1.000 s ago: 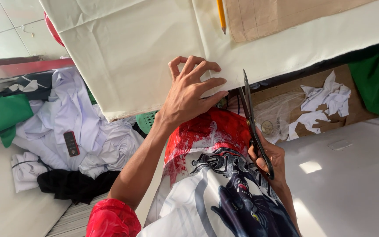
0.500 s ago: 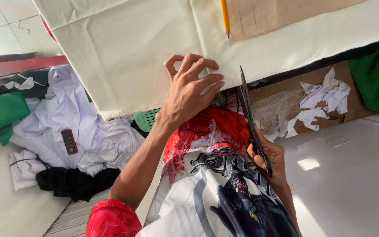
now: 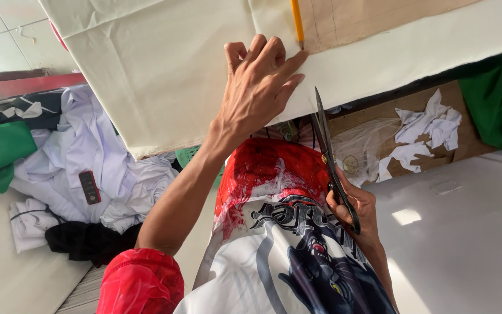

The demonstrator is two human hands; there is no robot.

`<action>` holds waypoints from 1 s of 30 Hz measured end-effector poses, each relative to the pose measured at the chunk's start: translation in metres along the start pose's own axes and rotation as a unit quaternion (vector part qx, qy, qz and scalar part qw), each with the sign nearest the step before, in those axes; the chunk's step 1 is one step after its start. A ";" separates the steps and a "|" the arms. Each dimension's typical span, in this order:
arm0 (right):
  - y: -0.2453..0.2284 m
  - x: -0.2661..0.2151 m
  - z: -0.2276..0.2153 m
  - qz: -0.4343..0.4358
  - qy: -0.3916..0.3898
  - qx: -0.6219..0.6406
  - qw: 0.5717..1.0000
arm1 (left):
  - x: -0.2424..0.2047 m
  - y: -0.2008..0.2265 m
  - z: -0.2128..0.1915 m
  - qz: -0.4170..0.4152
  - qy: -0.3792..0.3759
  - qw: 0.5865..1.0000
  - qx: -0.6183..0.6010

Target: The person uses large shears to cut a piece of white fabric that is laid out on a table with a paper pattern on top. They carefully follow the pattern's outline to cut the fabric into the desired shape, then remove the pattern to reveal the cut piece.

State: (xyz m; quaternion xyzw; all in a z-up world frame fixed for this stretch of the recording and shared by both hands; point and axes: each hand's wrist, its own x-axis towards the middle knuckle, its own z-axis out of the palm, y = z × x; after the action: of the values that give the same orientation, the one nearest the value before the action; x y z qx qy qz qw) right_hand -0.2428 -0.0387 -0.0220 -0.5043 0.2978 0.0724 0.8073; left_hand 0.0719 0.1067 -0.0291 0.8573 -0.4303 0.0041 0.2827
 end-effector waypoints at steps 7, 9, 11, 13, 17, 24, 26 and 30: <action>-0.008 0.001 0.005 0.000 0.020 -0.025 1.000 | -0.007 0.005 -0.007 -0.016 -0.006 1.000 -0.004; -0.010 0.002 0.007 -0.007 0.018 -0.050 0.999 | -0.011 0.003 -0.007 -0.014 -0.004 1.000 -0.011; -0.014 0.003 0.010 -0.014 0.017 -0.077 0.997 | -0.013 0.002 -0.007 -0.014 -0.003 1.000 -0.019; -0.018 0.004 0.015 -0.019 0.010 -0.065 0.998 | -0.014 0.001 -0.008 -0.022 -0.018 0.999 -0.030; -0.018 0.003 0.013 0.003 0.020 -0.071 0.997 | -0.014 0.001 -0.007 -0.025 -0.009 0.999 -0.029; -0.010 -0.002 0.009 -0.001 0.017 -0.062 0.998 | -0.015 0.000 -0.009 -0.030 -0.022 0.998 -0.043; -0.010 -0.003 0.008 0.007 0.021 -0.063 0.998 | -0.015 -0.001 -0.011 -0.031 -0.031 0.998 -0.046; -0.010 -0.006 0.007 0.017 0.025 -0.081 0.996 | -0.016 -0.002 -0.012 -0.035 -0.049 0.997 -0.055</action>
State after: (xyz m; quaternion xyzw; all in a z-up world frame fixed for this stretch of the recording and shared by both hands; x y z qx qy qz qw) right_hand -0.2408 -0.0358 -0.0088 -0.5645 0.3199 0.0972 0.7547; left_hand 0.0665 0.1254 -0.0236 0.8541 -0.4130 -0.0717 0.3080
